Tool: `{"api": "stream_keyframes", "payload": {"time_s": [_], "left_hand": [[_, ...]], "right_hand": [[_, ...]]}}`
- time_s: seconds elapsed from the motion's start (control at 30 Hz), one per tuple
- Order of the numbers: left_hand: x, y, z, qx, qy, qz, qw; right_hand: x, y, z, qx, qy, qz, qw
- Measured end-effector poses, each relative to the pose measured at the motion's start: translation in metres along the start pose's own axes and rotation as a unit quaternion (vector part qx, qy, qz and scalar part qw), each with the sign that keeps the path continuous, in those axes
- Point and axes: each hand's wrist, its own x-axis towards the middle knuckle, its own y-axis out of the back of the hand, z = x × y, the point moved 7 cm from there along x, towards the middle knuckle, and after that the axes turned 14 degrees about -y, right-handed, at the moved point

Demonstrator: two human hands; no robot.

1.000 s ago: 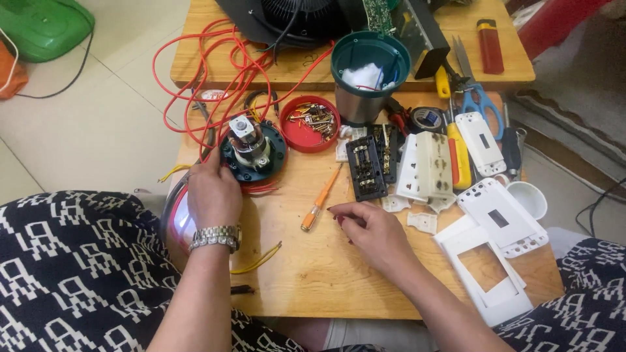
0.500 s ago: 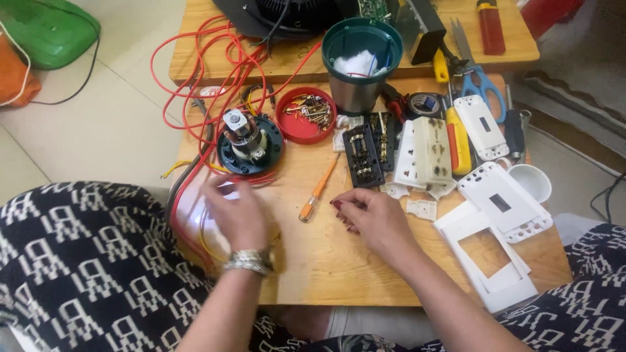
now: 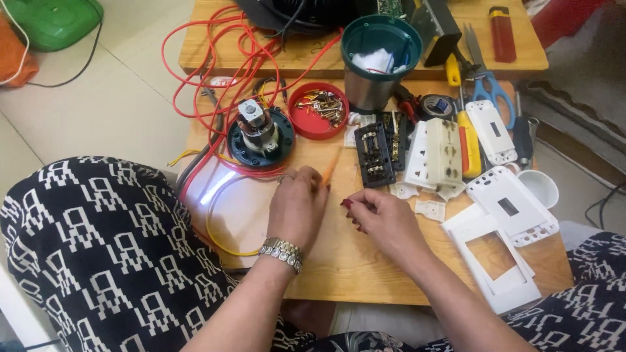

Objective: The person uses a screwdriver to work on a green electrical component, then picks up a black switch and wipes it with a white cloth. They continue to clean the switch and other parts on the table.

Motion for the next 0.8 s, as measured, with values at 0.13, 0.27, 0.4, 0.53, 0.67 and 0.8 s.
{"api": "stream_keyframes", "payload": {"time_s": [0.13, 0.27, 0.4, 0.53, 0.67, 0.8], "left_hand": [[0.001, 0.018, 0.001, 0.000, -0.002, 0.024, 1.000], [0.005, 0.020, -0.005, 0.106, -0.003, 0.027, 0.994], [0.006, 0.017, -0.004, 0.177, -0.022, 0.070, 0.982], [0.011, 0.003, 0.005, 0.147, -0.077, 0.098, 0.981], [0.004, -0.006, 0.023, -0.142, -0.072, 0.068, 0.985], [-0.004, -0.015, 0.024, -0.374, 0.104, 0.008, 0.922]], "right_hand": [[-0.003, 0.011, -0.010, -0.033, 0.107, 0.076, 0.991], [-0.017, 0.038, -0.032, -0.092, 0.237, 0.223, 0.941], [-0.014, 0.050, -0.032, -0.163, 0.159, 0.235, 0.945], [-0.009, 0.047, -0.030, -0.157, 0.105, 0.203, 0.961], [-0.003, 0.048, -0.020, -0.005, 0.024, 0.167, 0.986], [0.000, 0.041, -0.009, 0.212, 0.009, 0.080, 0.974]]}}
